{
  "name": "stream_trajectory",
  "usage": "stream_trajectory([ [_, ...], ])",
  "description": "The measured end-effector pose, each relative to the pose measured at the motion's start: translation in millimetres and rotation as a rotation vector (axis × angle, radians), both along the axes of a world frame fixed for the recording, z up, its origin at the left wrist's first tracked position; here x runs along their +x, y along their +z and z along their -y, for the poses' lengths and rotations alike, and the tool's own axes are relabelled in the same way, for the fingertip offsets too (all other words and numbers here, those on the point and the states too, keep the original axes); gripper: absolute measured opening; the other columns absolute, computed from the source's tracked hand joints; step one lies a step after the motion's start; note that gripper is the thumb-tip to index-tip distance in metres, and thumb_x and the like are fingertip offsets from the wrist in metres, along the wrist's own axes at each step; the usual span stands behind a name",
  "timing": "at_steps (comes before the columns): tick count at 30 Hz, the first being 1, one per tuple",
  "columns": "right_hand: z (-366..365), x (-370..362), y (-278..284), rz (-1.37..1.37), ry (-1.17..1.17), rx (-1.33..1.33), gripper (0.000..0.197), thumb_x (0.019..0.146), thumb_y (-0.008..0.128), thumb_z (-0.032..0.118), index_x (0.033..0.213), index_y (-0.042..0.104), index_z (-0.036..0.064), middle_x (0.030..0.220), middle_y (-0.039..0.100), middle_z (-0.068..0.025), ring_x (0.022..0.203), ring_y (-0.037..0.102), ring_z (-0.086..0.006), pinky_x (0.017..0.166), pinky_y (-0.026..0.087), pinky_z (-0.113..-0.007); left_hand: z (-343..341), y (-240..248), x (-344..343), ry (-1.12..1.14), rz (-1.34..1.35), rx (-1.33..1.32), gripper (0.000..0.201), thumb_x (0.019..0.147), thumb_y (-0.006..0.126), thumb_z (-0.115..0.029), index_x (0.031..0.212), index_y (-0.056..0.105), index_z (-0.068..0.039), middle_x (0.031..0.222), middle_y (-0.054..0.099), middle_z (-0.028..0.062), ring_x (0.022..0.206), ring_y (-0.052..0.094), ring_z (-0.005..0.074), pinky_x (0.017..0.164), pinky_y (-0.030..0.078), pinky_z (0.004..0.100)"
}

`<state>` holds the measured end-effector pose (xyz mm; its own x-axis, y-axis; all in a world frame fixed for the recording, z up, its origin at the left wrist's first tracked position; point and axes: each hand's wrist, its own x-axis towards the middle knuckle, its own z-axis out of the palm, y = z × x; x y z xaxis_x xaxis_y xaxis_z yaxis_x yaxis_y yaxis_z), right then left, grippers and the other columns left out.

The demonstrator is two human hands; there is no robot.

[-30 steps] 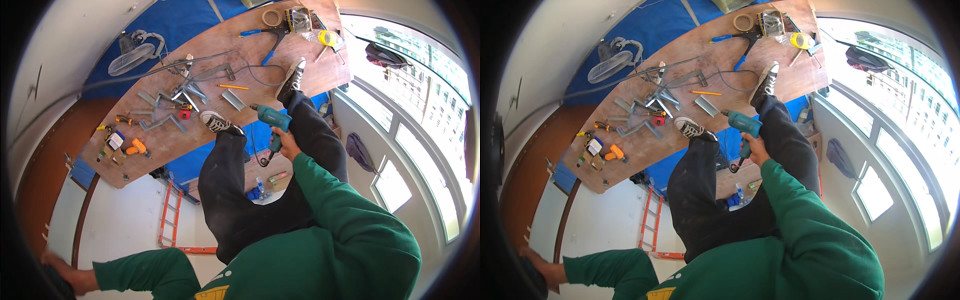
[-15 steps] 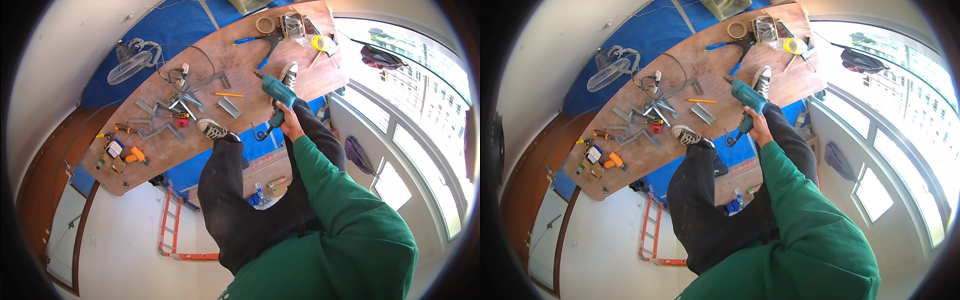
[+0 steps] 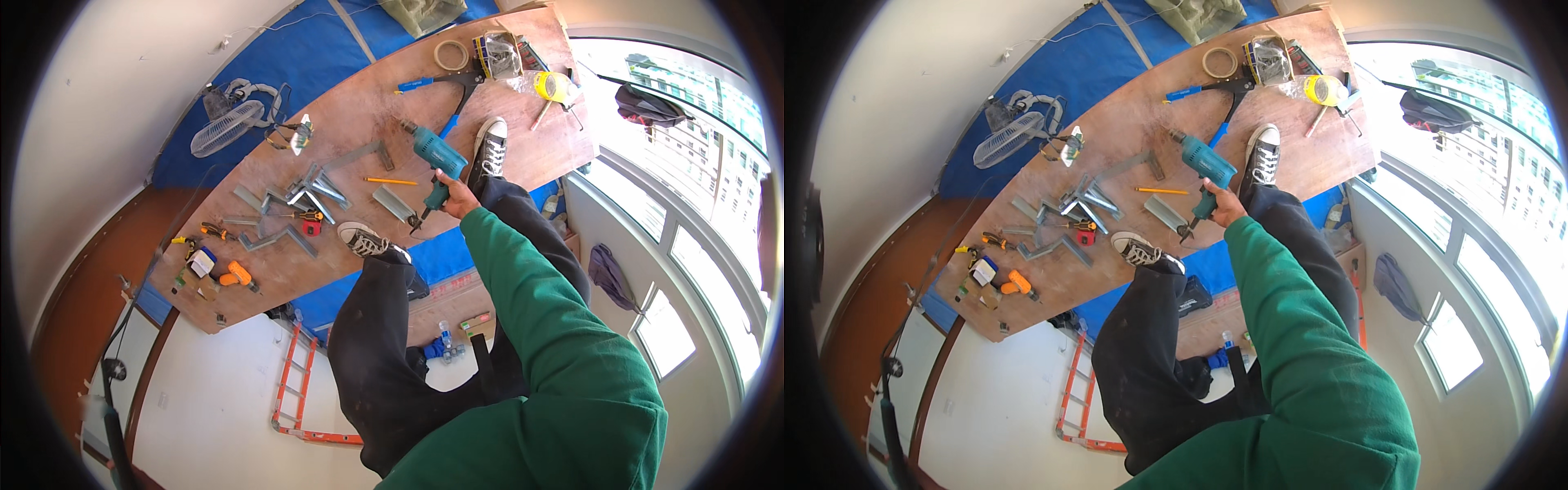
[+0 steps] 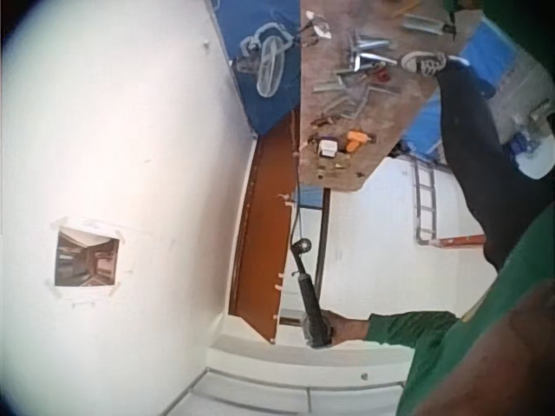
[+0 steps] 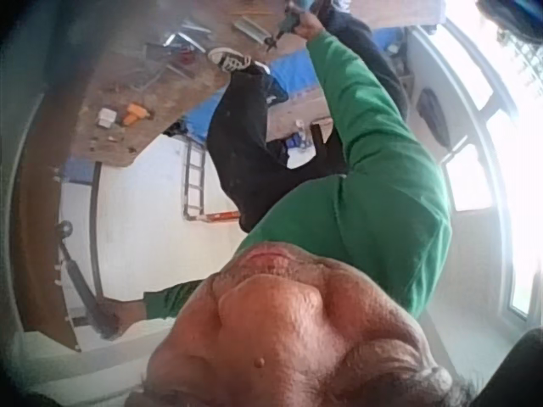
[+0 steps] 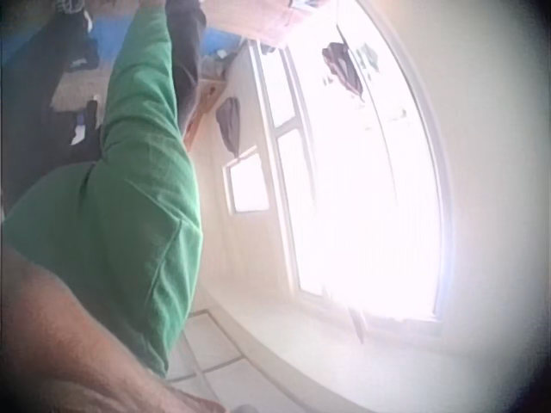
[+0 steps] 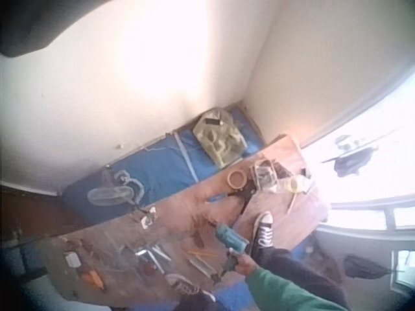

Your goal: The person prepares a drill with a bit, measures and marks a metal ceiling frame with a square and pencil, then uses the drill to fasten the frame to the ceiling. The person handles metal profiles, a drill, a square, and a pencil.

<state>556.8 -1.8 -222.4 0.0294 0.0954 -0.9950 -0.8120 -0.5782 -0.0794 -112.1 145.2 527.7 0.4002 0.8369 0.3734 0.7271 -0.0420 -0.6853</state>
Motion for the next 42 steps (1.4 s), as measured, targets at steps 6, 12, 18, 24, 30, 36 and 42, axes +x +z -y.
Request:
stream_trajectory([
  [6,-1,16,4,0.301,0.728,-0.301,0.06,0.093,0.082,0.033,0.136,0.061,-0.0031,0.12,0.07,-0.0178,0.107,0.07,-0.0342,0.09,0.056,-0.053,-27,-34,57,0.295,-1.746,-0.083,0.066,0.088,0.078,-0.021,0.144,0.046,-0.007,0.129,0.057,0.0143,0.127,0.055,0.0324,0.12,0.035,0.0504],
  [12,-57,12,118,0.399,0.871,0.019,0.072,0.094,0.075,0.04,0.148,0.054,-0.0036,0.137,0.064,-0.0222,0.114,0.067,-0.0375,0.085,0.059,-0.053,1,18,148,0.24,-2.919,0.173,0.072,0.087,0.073,-0.01,0.15,0.039,-0.002,0.142,0.044,0.0198,0.135,0.049,0.0341,0.125,0.034,0.0538],
  [18,-138,-51,323,0.425,0.987,0.65,0.084,0.091,0.082,0.036,0.156,0.044,-0.0027,0.147,0.06,-0.0213,0.135,0.059,-0.0297,0.113,0.047,-0.041,13,78,169,0.472,-2.855,0.247,0.07,0.087,0.072,-0.009,0.15,0.04,-0.004,0.137,0.043,0.0179,0.132,0.048,0.0331,0.122,0.036,0.051],
  [24,-239,-91,625,0.438,1.096,1.746,0.096,0.084,0.086,0.024,0.163,0.036,0.0064,0.16,0.044,-0.0209,0.149,0.043,-0.0384,0.125,0.033,-0.05,-42,50,194,0.691,-2.975,0.459,0.065,0.091,0.072,-0.025,0.143,0.045,0.002,0.131,0.044,0.0208,0.122,0.047,0.0322,0.113,0.042,0.0469],
  [30,-262,-78,753,1.177,1.502,1.726,0.106,0.072,0.093,0.027,0.162,0.039,0.011,0.15,0.048,-0.022,0.141,0.048,-0.0451,0.12,0.041,-0.054,-116,59,337,0.462,-3.333,0.054,0.039,0.101,0.068,-0.039,0.117,0.066,-0.004,0.106,0.073,0.0189,0.097,0.072,0.0322,0.094,0.061,0.0472],
  [36,-237,-63,849,0.966,1.155,1.613,0.1,0.073,0.097,0.024,0.155,0.043,0.0041,0.131,0.067,-0.0243,0.12,0.069,-0.0386,0.103,0.054,-0.046,-136,98,424,0.361,-3.092,0.539,0.039,0.099,0.075,-0.042,0.116,0.066,-0.008,0.101,0.074,0.0083,0.094,0.074,0.0214,0.089,0.062,0.0408],
  [42,-197,11,873,0.762,0.797,1.329,0.083,0.069,0.094,0.009,0.142,0.057,-0.0054,0.118,0.073,-0.0136,0.102,0.073,-0.023,0.091,0.059,-0.036,-120,118,513,0.385,-2.938,0.86,0.06,0.101,0.071,-0.05,0.135,0.058,-0.003,0.124,0.064,0.01,0.124,0.058,0.0191,0.108,0.048,0.0405],
])
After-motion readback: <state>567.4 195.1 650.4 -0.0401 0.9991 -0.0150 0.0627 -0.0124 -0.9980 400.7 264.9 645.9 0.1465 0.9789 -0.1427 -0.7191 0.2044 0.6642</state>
